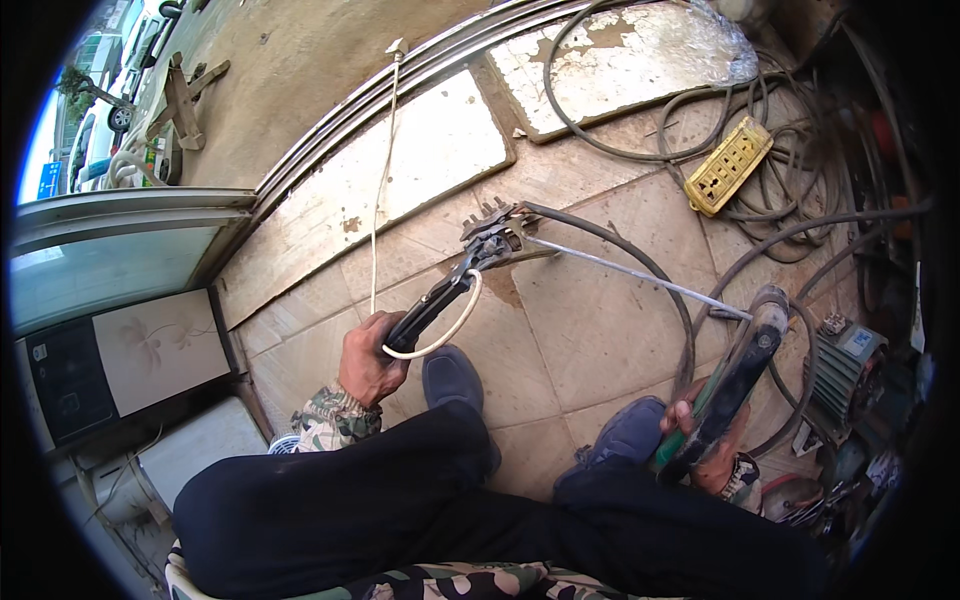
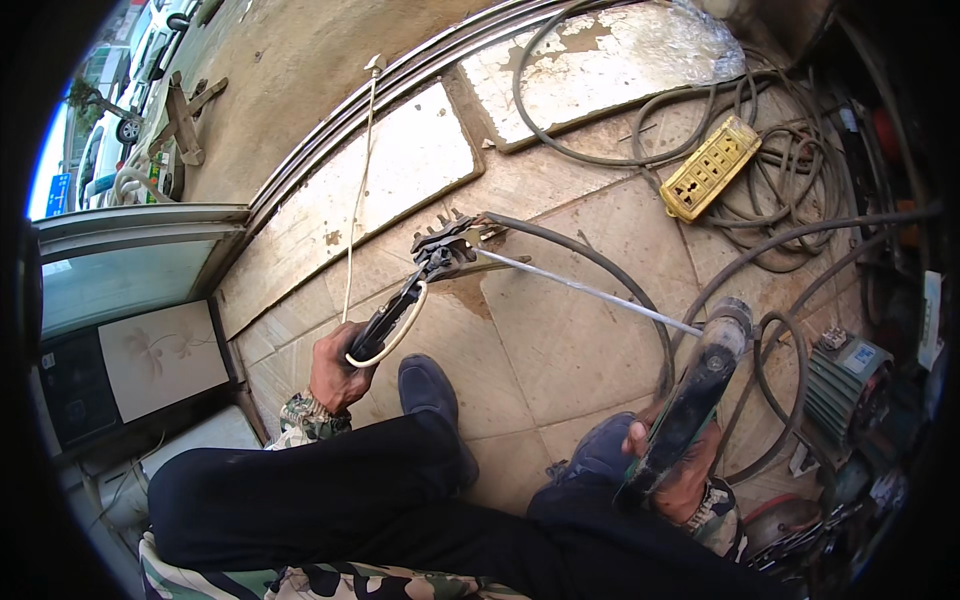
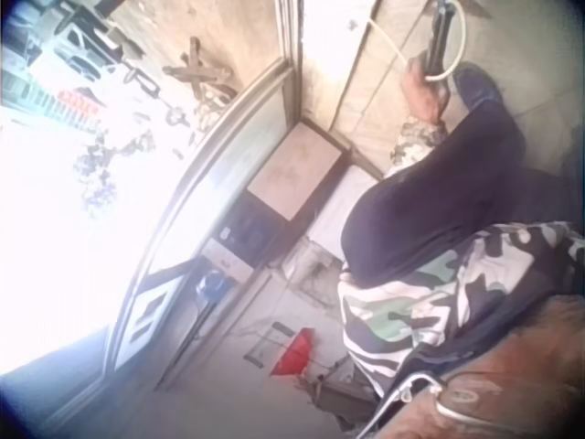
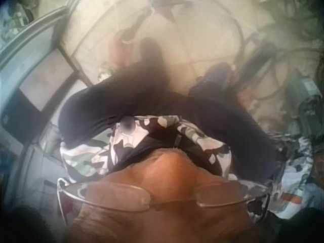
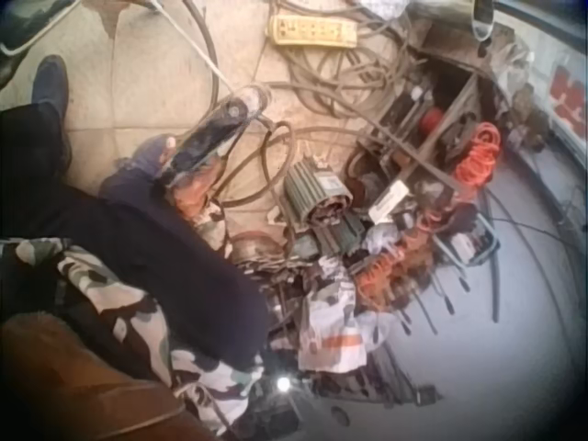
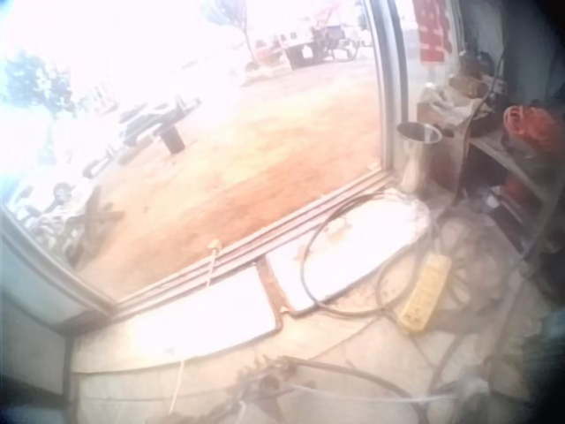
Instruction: The person welds a metal piece using a welding torch and a grounding clamp, then repeatedly strikes the weld with a hammer to remove slag. The person also uses a chipping hammer to clean the weld area.
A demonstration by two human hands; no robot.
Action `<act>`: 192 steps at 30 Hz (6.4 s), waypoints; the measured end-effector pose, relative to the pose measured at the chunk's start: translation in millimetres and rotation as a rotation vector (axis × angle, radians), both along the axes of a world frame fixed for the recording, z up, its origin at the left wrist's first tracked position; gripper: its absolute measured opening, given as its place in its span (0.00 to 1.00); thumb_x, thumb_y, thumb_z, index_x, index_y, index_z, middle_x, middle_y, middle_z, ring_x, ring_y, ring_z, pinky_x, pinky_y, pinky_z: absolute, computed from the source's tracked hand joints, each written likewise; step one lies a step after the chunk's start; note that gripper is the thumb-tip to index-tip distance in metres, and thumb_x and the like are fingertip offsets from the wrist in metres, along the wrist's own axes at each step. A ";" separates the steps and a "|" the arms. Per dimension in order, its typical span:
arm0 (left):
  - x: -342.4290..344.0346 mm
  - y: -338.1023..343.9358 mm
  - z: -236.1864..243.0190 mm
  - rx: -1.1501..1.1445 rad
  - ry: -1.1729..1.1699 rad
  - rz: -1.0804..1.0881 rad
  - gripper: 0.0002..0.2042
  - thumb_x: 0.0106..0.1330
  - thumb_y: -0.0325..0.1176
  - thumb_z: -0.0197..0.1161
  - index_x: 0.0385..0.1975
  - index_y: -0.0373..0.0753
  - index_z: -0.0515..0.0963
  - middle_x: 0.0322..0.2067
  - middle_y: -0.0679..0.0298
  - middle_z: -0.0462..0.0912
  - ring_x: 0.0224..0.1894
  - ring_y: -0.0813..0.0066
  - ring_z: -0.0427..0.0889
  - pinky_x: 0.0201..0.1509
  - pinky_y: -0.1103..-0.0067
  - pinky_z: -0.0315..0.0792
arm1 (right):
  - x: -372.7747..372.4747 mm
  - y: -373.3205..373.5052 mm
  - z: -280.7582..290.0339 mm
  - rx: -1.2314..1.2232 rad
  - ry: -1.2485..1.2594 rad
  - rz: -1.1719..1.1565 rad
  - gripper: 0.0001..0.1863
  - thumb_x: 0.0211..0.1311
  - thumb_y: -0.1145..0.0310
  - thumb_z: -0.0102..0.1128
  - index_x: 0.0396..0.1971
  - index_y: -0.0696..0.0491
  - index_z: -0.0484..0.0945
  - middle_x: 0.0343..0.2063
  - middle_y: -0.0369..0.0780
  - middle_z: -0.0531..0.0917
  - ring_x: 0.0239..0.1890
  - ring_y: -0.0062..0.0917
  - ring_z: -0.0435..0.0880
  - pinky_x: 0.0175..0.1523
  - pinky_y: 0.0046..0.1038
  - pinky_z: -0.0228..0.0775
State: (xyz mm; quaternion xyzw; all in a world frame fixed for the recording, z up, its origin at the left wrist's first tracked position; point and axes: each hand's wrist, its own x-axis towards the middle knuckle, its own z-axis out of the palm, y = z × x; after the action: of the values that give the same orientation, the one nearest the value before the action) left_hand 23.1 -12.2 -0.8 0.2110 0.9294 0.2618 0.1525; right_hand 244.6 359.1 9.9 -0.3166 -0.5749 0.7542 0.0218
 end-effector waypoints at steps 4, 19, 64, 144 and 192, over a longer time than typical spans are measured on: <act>-18.3 -1.0 10.6 -0.101 -0.138 0.045 0.13 0.57 0.24 0.69 0.42 0.31 0.84 0.34 0.46 0.86 0.35 0.47 0.87 0.40 0.68 0.80 | -18.1 4.9 -6.7 0.417 0.233 0.117 0.09 0.63 0.78 0.68 0.34 0.59 0.74 0.28 0.42 0.80 0.26 0.26 0.83 0.30 0.28 0.76; -47.9 -6.1 10.7 -0.049 -0.294 0.042 0.08 0.62 0.28 0.70 0.37 0.30 0.83 0.23 0.54 0.82 0.25 0.70 0.81 0.32 0.73 0.75 | -34.6 -15.9 20.1 -0.091 -0.186 -0.115 0.10 0.61 0.77 0.69 0.36 0.59 0.74 0.18 0.33 0.76 0.17 0.16 0.75 0.23 0.22 0.66; -44.2 -11.1 3.3 -0.059 -0.283 0.028 0.09 0.61 0.27 0.69 0.40 0.33 0.85 0.30 0.54 0.86 0.32 0.67 0.86 0.38 0.73 0.78 | -40.6 -18.4 6.9 0.149 -0.138 -0.006 0.09 0.56 0.79 0.73 0.26 0.58 0.77 0.19 0.36 0.81 0.21 0.19 0.78 0.30 0.26 0.69; -11.1 -5.5 14.5 -0.095 -0.188 -0.020 0.19 0.48 0.29 0.69 0.45 0.39 0.84 0.34 0.54 0.84 0.35 0.47 0.86 0.39 0.62 0.82 | -429.9 173.3 -69.7 -0.117 0.100 -0.065 0.19 0.60 0.66 0.76 0.41 0.63 0.78 0.27 0.41 0.82 0.26 0.27 0.83 0.31 0.28 0.82; 9.8 -26.7 -52.6 -0.257 -0.197 0.011 0.22 0.61 0.47 0.70 0.55 0.52 0.82 0.47 0.57 0.86 0.51 0.51 0.86 0.54 0.62 0.79 | 90.2 75.2 -125.4 1.080 -0.937 0.228 0.12 0.63 0.62 0.69 0.35 0.55 0.80 0.30 0.44 0.80 0.37 0.34 0.81 0.42 0.40 0.75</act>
State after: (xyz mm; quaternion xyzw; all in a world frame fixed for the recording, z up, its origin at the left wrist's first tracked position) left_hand 32.9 -38.9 -53.4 0.1578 0.9368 0.1610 0.2674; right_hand 334.8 434.3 -115.5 -0.4897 -0.8457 0.1475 -0.1525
